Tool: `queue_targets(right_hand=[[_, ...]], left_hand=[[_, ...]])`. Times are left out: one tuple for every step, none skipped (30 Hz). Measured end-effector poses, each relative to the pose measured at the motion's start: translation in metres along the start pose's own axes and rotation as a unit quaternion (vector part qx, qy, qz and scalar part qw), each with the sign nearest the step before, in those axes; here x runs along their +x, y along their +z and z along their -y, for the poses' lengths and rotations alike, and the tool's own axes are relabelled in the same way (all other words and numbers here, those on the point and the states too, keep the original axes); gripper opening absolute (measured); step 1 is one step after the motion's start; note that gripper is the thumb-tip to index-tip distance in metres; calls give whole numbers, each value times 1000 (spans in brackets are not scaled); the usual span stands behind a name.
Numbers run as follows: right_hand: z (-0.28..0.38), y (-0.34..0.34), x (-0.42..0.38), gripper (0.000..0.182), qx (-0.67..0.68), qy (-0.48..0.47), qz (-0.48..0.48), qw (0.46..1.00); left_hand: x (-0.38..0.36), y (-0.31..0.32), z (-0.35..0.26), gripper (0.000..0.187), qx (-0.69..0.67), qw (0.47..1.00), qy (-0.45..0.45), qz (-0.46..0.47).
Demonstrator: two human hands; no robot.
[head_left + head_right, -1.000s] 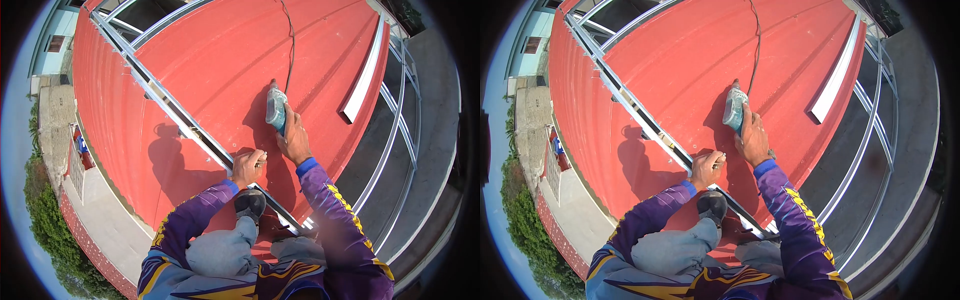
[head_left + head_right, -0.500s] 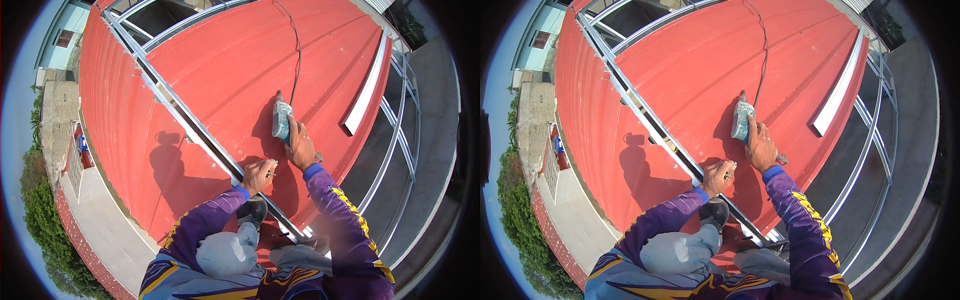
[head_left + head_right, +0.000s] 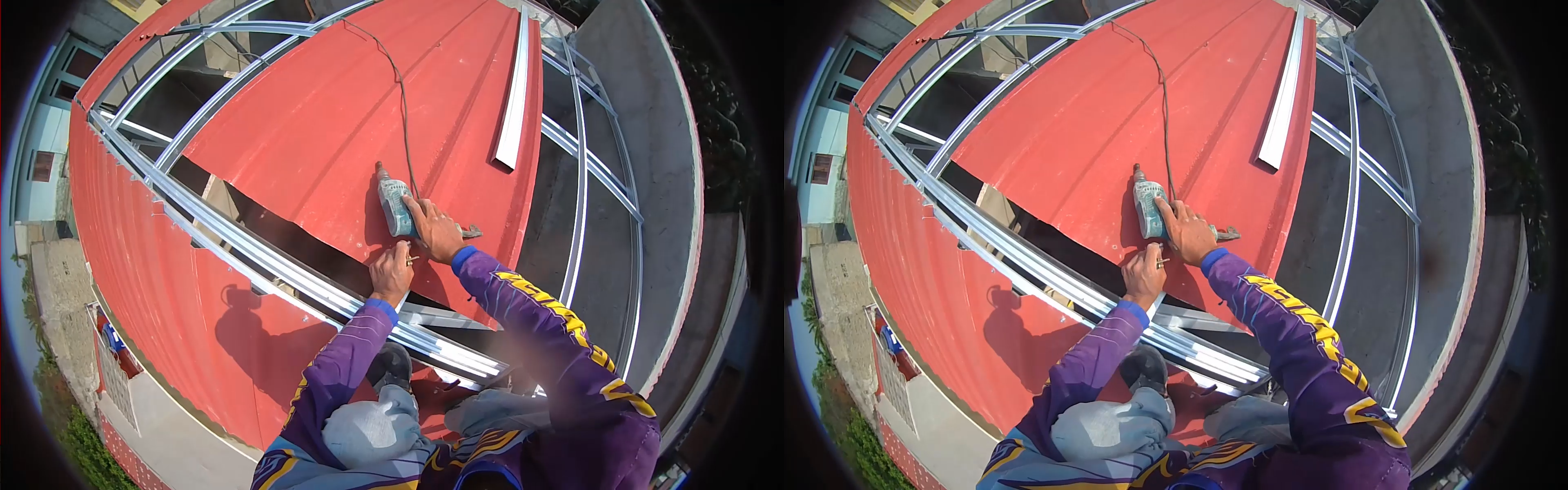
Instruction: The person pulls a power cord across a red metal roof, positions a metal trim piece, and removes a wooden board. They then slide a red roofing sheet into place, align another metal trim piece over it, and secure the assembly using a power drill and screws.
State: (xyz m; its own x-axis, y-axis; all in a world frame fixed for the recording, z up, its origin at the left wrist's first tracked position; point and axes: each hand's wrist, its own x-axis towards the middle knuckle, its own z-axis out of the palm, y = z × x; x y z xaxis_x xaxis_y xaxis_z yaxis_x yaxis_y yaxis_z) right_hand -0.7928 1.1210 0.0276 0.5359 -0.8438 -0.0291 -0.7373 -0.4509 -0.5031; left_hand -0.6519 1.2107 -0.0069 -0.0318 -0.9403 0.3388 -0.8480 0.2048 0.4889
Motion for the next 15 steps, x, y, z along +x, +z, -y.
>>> queue_targets(right_hand=[[-7, 0, 1, 91, -14, -4, -15, 1000], [-13, 3, 0, 91, -14, 7, -16, 1000], [-20, 5, 3, 91, 31, 21, -11, 999], [-28, 7, 9, 92, 77, 32, -7, 996], [-36, 2, 16, 90, 138, 12, -19, 990], [-41, 6, 18, 90, 139, 16, -26, 990], [-51, -5, 28, 89, 130, 32, 0, 991], [-59, -11, 34, 87, 122, 47, 27, 991], [-64, -13, 37, 84, 129, 44, 17, 991], [-70, -11, 39, 84, 133, 45, 16, 990], [-82, -11, 45, 84, 115, 45, 16, 992], [-90, -6, 46, 84, 100, 45, 24, 994], [-94, -1, 46, 84, 98, 35, 15, 994], [-98, -6, 47, 84, 97, 28, 15, 995], [-100, -9, 50, 84, 89, 37, 25, 995]], left_hand=[[14, 0, -1, 14, 0, 1000, 2, 10], [21, -3, 0, 15, 2, 1000, 2, 23], [27, -8, 1, 7, -4, 1000, 12, -5], [32, -16, 3, 7, -7, 1000, 17, -2], [33, -25, 7, 7, -15, 1000, 7, -7], [24, -36, 15, 7, -20, 1000, -2, -10], [26, -47, 17, 7, -10, 1000, -2, -21], [23, -58, 23, 8, 1, 999, -3, -32], [18, -66, 33, 7, -2, 999, -7, -52], [15, -76, 43, 7, -2, 997, -9, -73], [17, -87, 49, 7, 19, 998, -39, -48], [10, -102, 52, 7, 42, 996, -76, -20], [-3, -110, 65, 7, 78, 991, -112, 9], [-8, -113, 73, 8, 65, 989, -129, 10], [-16, -116, 77, 8, 69, 988, -136, 12]])
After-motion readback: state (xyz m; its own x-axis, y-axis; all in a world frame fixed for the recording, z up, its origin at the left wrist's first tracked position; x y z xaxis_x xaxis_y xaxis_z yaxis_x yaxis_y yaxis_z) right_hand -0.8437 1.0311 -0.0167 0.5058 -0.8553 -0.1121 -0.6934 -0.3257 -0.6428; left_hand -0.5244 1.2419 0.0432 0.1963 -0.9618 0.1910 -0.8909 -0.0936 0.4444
